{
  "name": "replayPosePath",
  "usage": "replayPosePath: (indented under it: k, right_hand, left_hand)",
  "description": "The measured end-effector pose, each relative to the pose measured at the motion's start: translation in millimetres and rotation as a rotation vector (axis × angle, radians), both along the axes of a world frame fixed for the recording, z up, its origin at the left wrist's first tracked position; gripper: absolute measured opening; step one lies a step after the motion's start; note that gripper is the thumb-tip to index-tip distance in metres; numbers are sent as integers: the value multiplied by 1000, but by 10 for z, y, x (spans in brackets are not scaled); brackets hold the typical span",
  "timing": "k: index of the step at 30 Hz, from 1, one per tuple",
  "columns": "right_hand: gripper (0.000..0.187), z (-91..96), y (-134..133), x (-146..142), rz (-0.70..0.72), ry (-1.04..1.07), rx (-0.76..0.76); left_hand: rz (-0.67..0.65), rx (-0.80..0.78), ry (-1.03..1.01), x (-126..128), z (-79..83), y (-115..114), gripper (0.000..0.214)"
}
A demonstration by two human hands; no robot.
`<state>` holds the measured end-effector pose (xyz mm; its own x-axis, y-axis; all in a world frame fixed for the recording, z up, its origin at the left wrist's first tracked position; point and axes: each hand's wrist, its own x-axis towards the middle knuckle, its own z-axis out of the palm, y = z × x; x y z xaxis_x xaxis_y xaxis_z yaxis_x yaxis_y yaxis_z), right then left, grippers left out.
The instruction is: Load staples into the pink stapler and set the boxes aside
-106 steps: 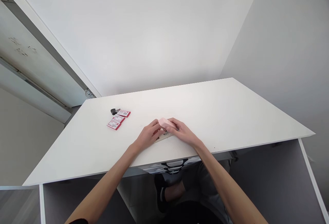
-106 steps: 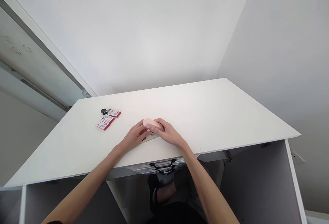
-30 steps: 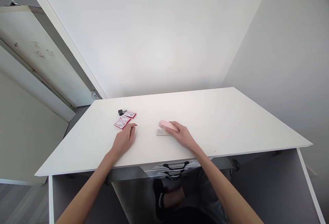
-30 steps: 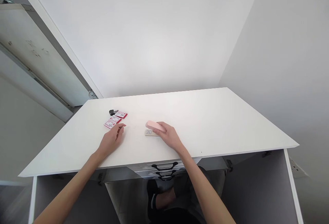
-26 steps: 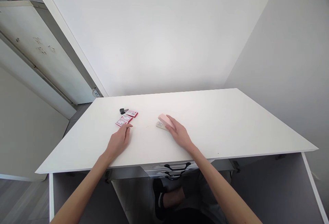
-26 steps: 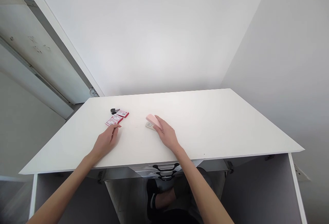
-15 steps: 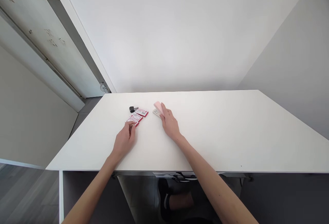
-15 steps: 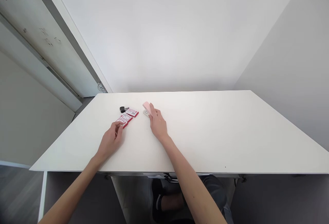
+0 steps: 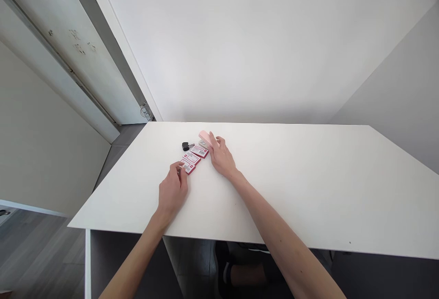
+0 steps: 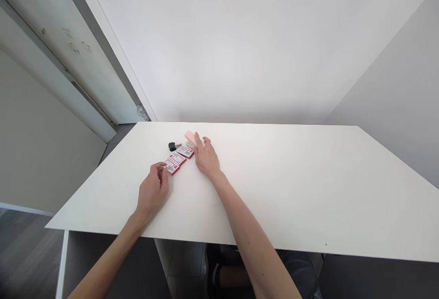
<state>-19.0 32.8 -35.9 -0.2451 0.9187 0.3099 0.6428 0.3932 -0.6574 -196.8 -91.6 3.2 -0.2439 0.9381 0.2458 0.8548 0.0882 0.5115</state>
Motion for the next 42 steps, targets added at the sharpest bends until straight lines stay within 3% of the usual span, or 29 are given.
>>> replayPosePath:
  k: [8,14,19,22,24,28,32,39,42]
  right_hand:
    - [79,12,-232,84,-33,219,-39]
    - [69,-18,-494,206,-150,440,-60]
    - [46,-14,-783,379,-123,475,-84]
    - [33,17,-976,550,22,418,-73]
    - [37,51,-1099,690,151,373,-43]
    - [62,121,-1308,966,373,234,-8]
    - [62,136,-1442,1160,345,187,-34]
    - [71,79,-1536,1339,133,457,-145]
    - [68,102,-1570,1378,83,561,-157]
  left_hand:
    - [112,-49,293,61,-22,22,55]
    - [115,-101,442,72,-57,28,54]
    - [-11,-74,502,151,-35,-137,51]
    - [-163,-63,523,264,-62,-289,51]
    - [-306,-54,519,356,-82,-365,52]
    - [-575,-21,416,509,-68,-422,51]
    - [-730,-58,231,569,13,-434,48]
    - [-512,-171,-433,729,81,-402,37]
    - [-473,-161,-540,922,95,-355,43]
